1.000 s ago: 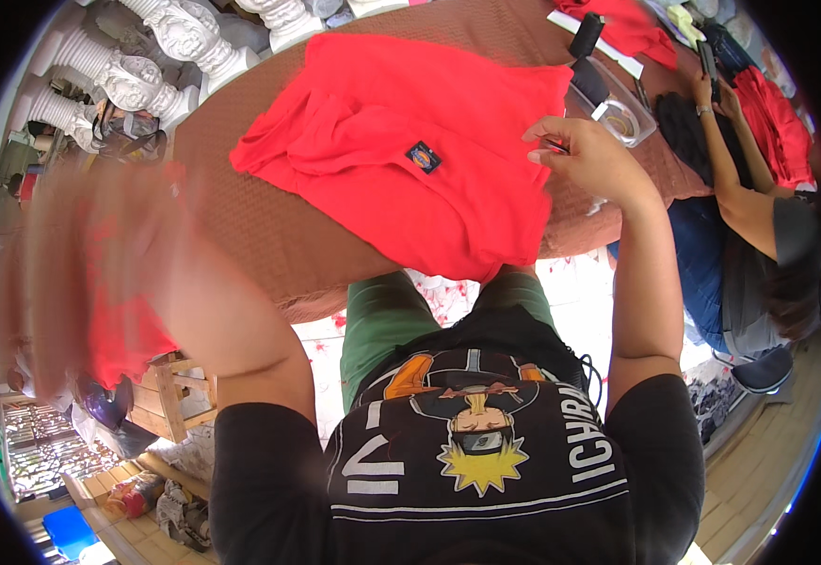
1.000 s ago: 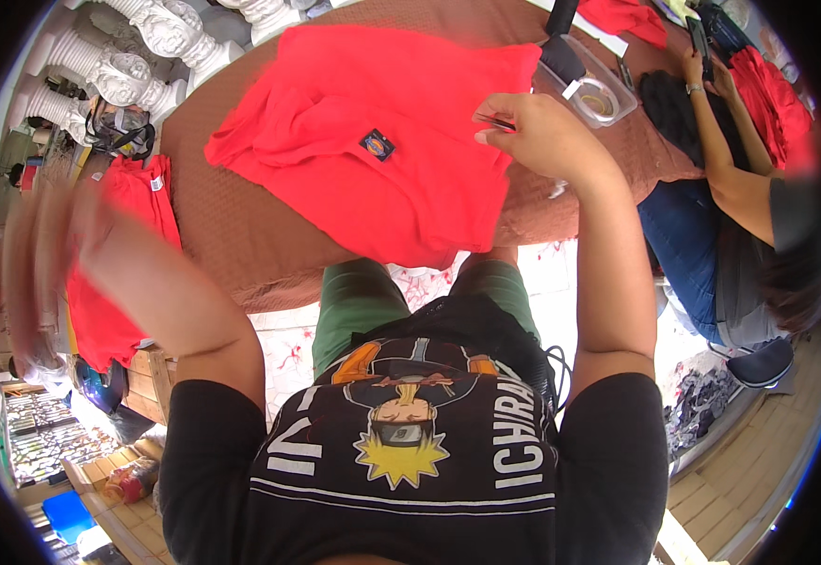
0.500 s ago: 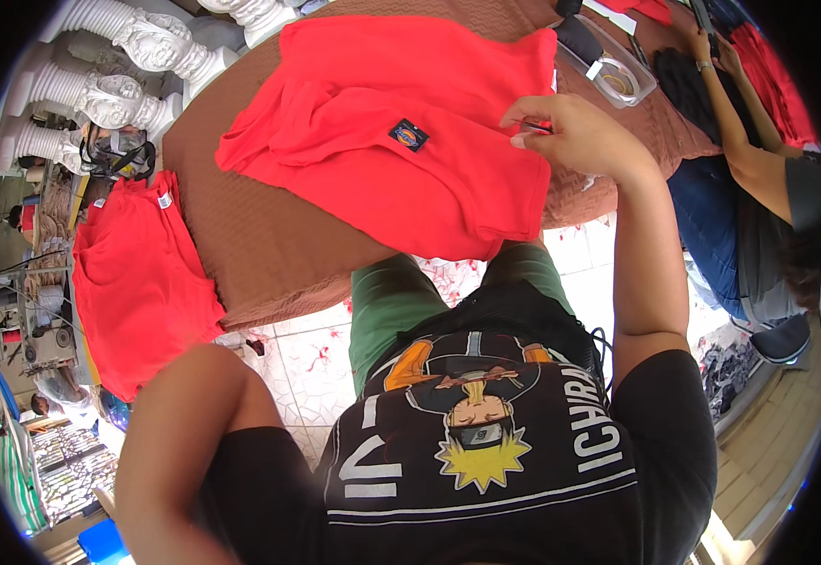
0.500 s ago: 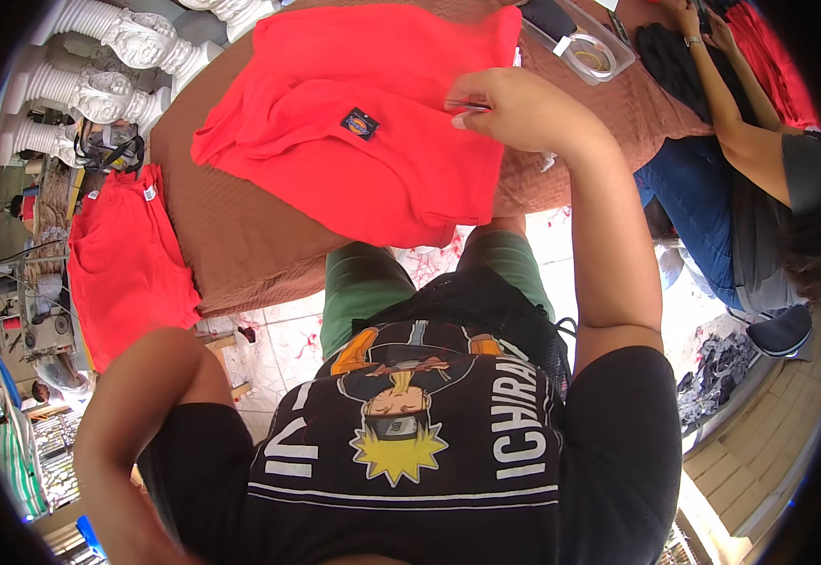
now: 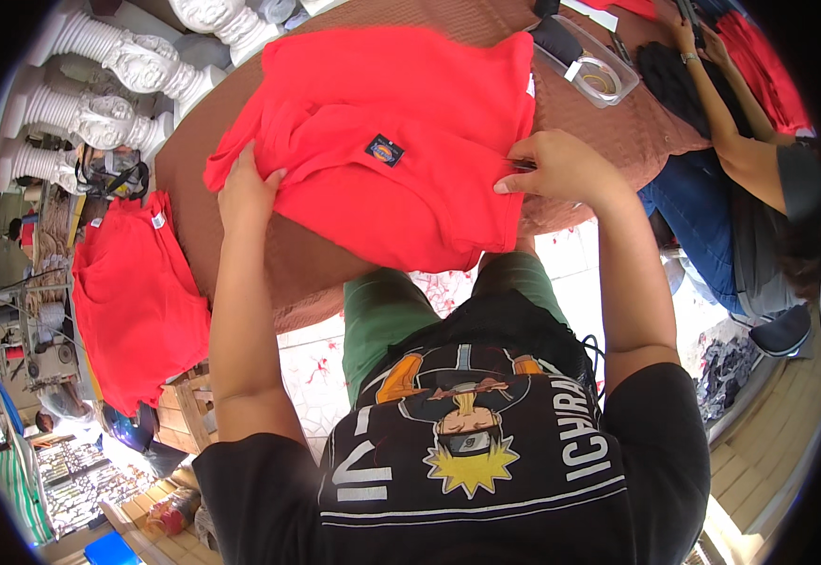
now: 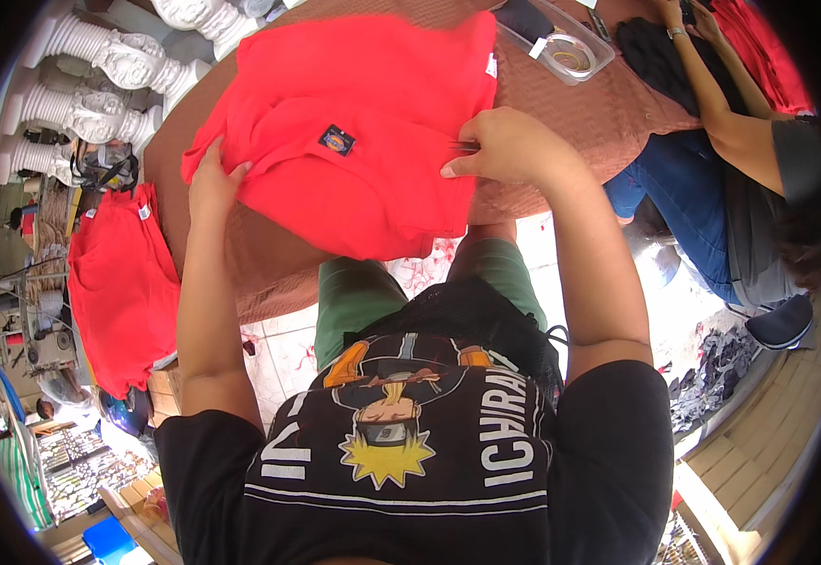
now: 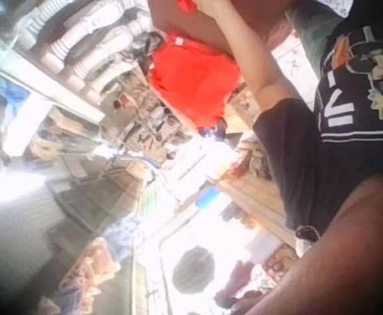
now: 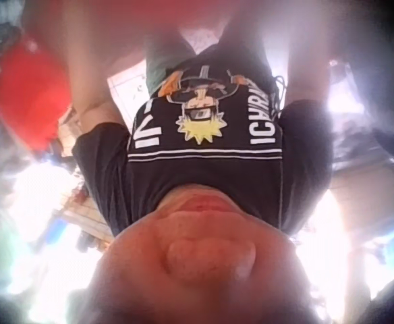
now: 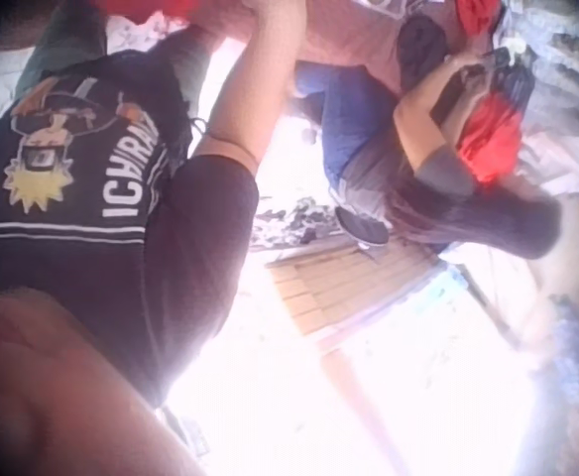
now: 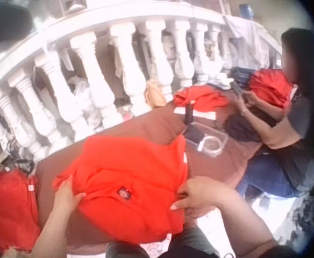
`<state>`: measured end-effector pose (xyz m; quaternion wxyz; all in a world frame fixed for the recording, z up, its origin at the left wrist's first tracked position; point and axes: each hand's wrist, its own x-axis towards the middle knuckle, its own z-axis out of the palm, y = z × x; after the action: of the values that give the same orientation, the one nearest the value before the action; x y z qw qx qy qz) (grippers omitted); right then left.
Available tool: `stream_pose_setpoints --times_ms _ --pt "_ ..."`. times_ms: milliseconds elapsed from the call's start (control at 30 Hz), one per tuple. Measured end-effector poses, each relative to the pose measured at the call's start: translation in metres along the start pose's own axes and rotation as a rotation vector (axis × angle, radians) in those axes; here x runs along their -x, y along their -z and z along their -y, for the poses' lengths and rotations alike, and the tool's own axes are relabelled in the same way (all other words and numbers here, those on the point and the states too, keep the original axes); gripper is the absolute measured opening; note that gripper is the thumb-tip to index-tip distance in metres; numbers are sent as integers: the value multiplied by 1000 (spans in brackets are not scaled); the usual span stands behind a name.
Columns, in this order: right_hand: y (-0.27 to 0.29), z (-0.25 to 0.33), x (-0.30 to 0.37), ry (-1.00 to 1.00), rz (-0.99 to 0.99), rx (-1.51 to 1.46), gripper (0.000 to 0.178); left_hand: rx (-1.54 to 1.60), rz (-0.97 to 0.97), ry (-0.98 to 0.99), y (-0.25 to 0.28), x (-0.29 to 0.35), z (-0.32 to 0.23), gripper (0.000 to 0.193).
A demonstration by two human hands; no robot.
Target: The person trims loose threads from red shirts using a small pair of shears and folds the shirts on a table.
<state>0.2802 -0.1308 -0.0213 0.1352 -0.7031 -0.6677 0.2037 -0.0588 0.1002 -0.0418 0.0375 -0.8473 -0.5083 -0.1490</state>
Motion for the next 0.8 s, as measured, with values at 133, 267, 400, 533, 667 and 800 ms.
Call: stream_pose_setpoints --times_ms 133,267,400,533,667,800 --pt "7 4 -1 51 -27 -160 32 228 125 79 4 -25 30 45" --pt "33 7 -8 72 -5 -459 32 914 -88 38 57 -85 1 40" --pt "36 -9 -32 -86 -471 -496 39 1311 -298 -45 88 -130 -27 39" --pt "21 -35 -31 -206 -752 -320 37 961 -242 -175 49 -136 -31 56" --pt "22 -36 -3 -361 -154 -343 51 583 -106 -38 -3 -107 52 67" --pt "15 -5 11 -335 261 -470 62 196 -68 298 -44 -73 93 70"
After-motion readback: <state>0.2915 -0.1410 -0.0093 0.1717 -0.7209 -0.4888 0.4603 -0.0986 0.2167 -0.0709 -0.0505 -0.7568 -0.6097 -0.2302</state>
